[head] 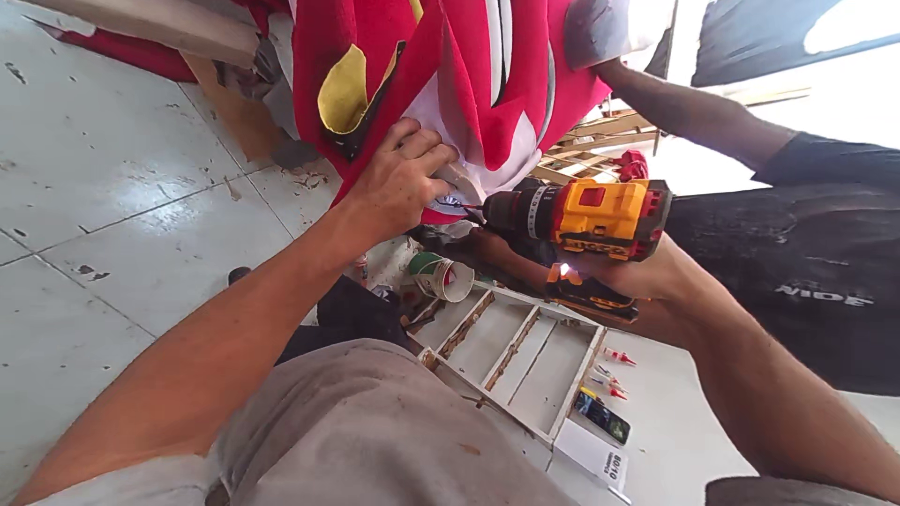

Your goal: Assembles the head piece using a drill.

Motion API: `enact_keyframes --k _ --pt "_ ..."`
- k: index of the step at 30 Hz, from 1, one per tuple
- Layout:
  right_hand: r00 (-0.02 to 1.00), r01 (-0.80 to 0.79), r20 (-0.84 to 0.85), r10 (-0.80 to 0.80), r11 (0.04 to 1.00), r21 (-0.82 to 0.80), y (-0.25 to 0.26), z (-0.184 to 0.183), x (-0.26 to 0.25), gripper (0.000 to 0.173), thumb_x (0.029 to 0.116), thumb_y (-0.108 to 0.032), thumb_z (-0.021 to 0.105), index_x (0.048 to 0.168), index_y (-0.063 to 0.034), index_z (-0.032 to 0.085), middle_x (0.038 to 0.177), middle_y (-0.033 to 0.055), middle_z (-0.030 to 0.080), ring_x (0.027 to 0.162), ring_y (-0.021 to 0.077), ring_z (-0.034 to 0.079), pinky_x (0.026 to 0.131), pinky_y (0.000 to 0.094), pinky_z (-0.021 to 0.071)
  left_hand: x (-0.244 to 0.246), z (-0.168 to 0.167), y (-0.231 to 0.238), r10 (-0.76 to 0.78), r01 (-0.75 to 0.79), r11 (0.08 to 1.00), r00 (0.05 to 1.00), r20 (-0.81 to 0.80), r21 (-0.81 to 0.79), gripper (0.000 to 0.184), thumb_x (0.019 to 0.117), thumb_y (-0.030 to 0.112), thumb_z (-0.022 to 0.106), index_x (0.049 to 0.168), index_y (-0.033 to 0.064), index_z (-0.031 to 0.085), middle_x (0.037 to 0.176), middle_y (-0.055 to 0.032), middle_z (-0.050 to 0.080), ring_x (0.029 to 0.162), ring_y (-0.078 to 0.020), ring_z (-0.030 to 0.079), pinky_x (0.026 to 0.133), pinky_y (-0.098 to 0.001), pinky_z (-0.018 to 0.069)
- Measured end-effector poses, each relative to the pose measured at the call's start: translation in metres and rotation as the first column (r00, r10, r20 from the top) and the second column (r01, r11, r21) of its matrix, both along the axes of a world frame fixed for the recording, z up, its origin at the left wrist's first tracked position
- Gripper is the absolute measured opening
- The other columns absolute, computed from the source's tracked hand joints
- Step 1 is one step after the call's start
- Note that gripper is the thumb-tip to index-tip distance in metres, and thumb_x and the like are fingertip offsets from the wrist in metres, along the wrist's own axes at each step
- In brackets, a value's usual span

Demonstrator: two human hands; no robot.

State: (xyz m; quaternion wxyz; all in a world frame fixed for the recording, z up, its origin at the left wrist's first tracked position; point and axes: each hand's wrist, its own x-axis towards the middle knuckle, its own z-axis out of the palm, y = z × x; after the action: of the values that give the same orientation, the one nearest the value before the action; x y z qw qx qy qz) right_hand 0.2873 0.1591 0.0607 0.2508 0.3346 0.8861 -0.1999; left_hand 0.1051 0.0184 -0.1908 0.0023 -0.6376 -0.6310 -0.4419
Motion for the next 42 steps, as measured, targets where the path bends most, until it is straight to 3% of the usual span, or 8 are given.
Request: enact_keyframes --k 7,13,19,24,27,31,39,42 --pt "0.999 -0.032 0.013 0.032 1.0 0.0 0.0 -0.002 -0.006 0.026 0.0753 -0.023 0.074 0.101 -0.0215 0.068 0.083 -0.0124 0.07 0.073 -0.0044 0.066 0.065 0.0185 0.0574 0.001 0.0 0.0 -0.001 0.001 1.0 1.0 -0.006 -0.019 0.031 0.0967 0.001 0.055 0.105 0.0197 0.078 0.132 -0.0071 0.065 0.13 -0.0303 0.054 0.119 -0.0537 0.0255" --pt "0.999 0.02 0.037 -0.018 0.999 -0.047 -0.005 -0.027 -0.003 0.022 0.0913 -0.012 0.073 0.112 -0.0029 0.07 0.101 0.0088 0.072 0.088 0.012 0.069 0.084 0.0294 0.0576 0.001 -0.001 0.0 0.003 -0.004 1.0 1.0 -0.011 -0.017 0.028 0.0982 0.004 0.055 0.105 0.0187 0.078 0.132 -0.0071 0.065 0.13 -0.0303 0.053 0.118 -0.0539 0.0261" --pt "0.997 -0.071 0.007 0.071 0.997 0.019 -0.006 -0.008 -0.012 0.031 0.0757 -0.025 0.074 0.106 -0.021 0.068 0.089 -0.0149 0.069 0.083 -0.0097 0.065 0.073 0.0142 0.056 0.002 -0.001 0.001 -0.004 0.004 1.0 1.0 0.006 -0.009 0.029 0.0963 0.001 0.057 0.104 0.0186 0.078 0.131 -0.0079 0.065 0.129 -0.0316 0.054 0.118 -0.0549 0.0253" --pt "0.998 -0.046 0.036 0.045 0.999 0.014 -0.004 -0.012 -0.008 0.028 0.0783 -0.028 0.074 0.105 -0.0209 0.068 0.088 -0.0137 0.069 0.081 -0.0073 0.065 0.072 0.0174 0.0573 0.002 0.0 0.001 -0.001 0.001 1.0 1.0 0.009 -0.01 0.026 0.0958 0.002 0.058 0.101 0.0171 0.078 0.131 -0.0084 0.066 0.128 -0.0316 0.055 0.118 -0.0554 0.026" --pt "0.998 -0.027 0.049 0.028 0.999 -0.039 -0.004 -0.017 -0.012 0.024 0.0831 -0.02 0.075 0.105 -0.0105 0.07 0.085 -0.0025 0.07 0.073 0.0035 0.066 0.068 0.0254 0.0571 0.002 0.0 0.001 -0.003 0.003 1.0 1.0 0.011 -0.018 0.028 0.0962 0.002 0.056 0.102 0.0179 0.078 0.131 -0.0083 0.065 0.128 -0.0315 0.054 0.118 -0.0556 0.0252" --pt "0.998 -0.047 0.049 0.046 0.999 0.015 -0.003 -0.015 -0.014 0.028 0.0778 -0.031 0.074 0.104 -0.0232 0.067 0.086 -0.0146 0.068 0.075 -0.0073 0.065 0.066 0.017 0.0566 0.003 0.0 0.002 0.002 -0.002 1.0 1.0 0.016 -0.016 0.028 0.0962 0.002 0.057 0.102 0.0185 0.078 0.131 -0.008 0.065 0.129 -0.0314 0.054 0.118 -0.0558 0.0247" --pt "0.999 -0.021 0.04 0.021 1.0 0.019 -0.002 -0.022 -0.013 0.032 0.0734 -0.026 0.075 0.104 -0.0225 0.066 0.085 -0.014 0.068 0.074 -0.0069 0.064 0.064 0.017 0.0559 0.004 -0.001 0.001 0.013 -0.013 0.999 1.0 -0.007 -0.032 0.025 0.0994 0.008 0.058 0.105 0.02 0.078 0.132 -0.0068 0.065 0.13 -0.0311 0.053 0.118 -0.0557 0.0237" --pt "0.992 -0.128 0.021 0.127 0.991 0.048 0.006 -0.026 -0.01 0.045 0.0729 -0.034 0.075 0.115 -0.0205 0.065 0.097 -0.0124 0.068 0.09 -0.0083 0.064 0.079 0.0178 0.0556 0.002 -0.001 0.001 0.008 -0.009 0.999 1.0 -0.022 -0.048 0.028 0.0973 0.005 0.057 0.106 0.0219 0.078 0.133 -0.006 0.065 0.131 -0.0306 0.053 0.119 -0.0553 0.024"
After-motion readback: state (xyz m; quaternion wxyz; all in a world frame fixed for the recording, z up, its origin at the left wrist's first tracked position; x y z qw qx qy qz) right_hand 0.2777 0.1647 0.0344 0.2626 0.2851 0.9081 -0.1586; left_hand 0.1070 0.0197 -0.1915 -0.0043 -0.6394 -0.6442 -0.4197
